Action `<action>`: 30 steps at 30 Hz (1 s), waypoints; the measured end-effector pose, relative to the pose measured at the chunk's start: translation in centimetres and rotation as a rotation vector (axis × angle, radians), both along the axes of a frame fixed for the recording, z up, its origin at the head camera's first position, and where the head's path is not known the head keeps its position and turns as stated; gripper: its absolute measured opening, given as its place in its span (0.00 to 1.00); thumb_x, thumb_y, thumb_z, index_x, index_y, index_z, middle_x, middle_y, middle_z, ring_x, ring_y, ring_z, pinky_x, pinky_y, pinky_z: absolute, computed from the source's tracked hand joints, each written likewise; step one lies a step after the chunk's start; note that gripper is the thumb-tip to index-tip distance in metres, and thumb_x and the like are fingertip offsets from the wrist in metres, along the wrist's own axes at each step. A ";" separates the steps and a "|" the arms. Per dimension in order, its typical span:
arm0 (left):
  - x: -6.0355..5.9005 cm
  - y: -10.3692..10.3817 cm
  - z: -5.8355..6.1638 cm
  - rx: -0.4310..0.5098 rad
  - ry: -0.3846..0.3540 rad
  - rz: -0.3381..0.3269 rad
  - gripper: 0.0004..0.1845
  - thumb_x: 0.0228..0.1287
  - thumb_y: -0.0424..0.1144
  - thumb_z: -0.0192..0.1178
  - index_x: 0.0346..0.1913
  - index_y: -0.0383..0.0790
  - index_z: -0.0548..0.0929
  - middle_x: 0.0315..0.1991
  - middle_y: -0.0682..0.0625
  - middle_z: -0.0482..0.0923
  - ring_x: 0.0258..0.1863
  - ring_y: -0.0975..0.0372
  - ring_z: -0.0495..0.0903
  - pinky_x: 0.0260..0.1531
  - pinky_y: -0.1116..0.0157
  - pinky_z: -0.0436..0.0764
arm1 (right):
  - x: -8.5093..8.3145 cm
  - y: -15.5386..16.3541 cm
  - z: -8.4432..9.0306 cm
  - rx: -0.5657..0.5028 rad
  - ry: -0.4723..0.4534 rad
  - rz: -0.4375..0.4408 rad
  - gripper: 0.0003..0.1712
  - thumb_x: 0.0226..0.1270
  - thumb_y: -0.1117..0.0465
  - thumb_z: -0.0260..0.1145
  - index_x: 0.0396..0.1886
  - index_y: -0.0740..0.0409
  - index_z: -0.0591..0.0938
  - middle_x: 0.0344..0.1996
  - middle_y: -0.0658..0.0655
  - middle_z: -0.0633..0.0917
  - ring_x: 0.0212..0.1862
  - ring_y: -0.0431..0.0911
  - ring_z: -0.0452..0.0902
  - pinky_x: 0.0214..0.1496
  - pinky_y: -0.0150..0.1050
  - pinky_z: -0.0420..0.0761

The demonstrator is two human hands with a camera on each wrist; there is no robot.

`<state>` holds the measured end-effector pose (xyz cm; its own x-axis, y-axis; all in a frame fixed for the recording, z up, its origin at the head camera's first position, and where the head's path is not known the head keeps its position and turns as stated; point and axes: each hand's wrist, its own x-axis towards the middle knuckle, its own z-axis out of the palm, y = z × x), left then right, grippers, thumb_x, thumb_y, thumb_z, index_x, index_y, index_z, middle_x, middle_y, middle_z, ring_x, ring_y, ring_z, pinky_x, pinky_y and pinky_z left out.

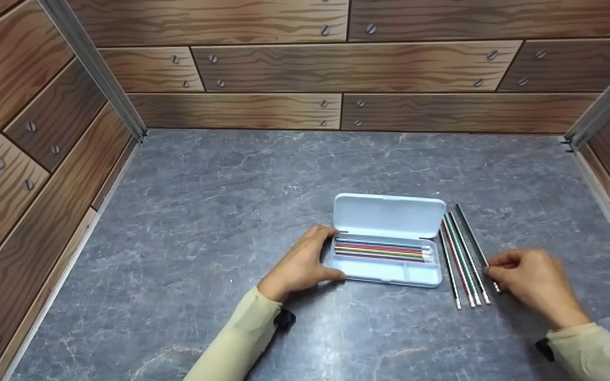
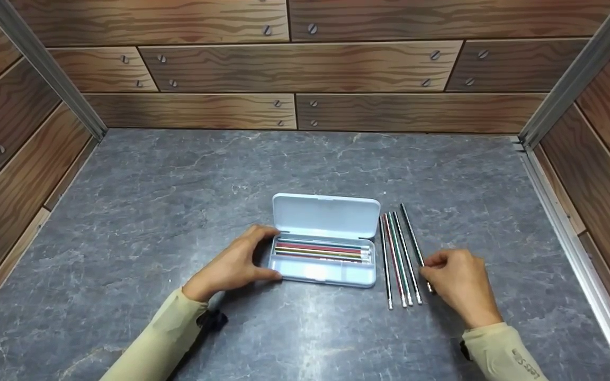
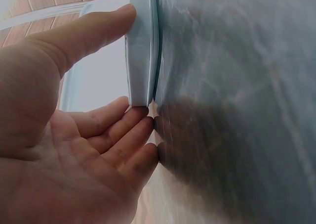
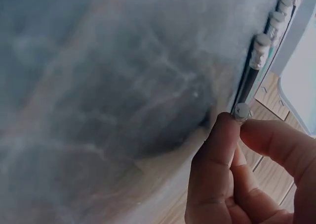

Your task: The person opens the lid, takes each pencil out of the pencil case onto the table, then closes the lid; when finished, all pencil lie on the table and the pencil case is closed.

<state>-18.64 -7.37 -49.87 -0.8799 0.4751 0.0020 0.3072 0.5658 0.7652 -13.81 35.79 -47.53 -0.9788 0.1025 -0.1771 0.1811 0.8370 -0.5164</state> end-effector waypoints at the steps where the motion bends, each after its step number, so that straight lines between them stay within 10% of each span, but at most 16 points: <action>1: 0.0 0.0 0.0 -0.001 0.000 0.001 0.46 0.56 0.40 0.87 0.76 0.34 0.76 0.71 0.41 0.79 0.73 0.49 0.77 0.83 0.49 0.74 | 0.0 0.0 0.0 0.003 -0.006 0.000 0.17 0.72 0.54 0.77 0.48 0.65 0.93 0.27 0.49 0.92 0.30 0.41 0.82 0.33 0.36 0.76; 30: 0.1 0.1 0.0 0.000 0.012 0.003 0.46 0.55 0.40 0.87 0.76 0.33 0.76 0.71 0.40 0.78 0.73 0.49 0.77 0.83 0.49 0.74 | 1.0 -1.1 -0.3 0.012 0.005 0.005 0.15 0.69 0.55 0.77 0.45 0.63 0.94 0.29 0.52 0.93 0.30 0.42 0.82 0.30 0.37 0.77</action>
<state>-18.57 -7.26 -49.89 -0.8811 0.4729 0.0123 0.3147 0.5665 0.7616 -12.83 34.67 -47.85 -0.9801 0.1002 -0.1714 0.1749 0.8440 -0.5070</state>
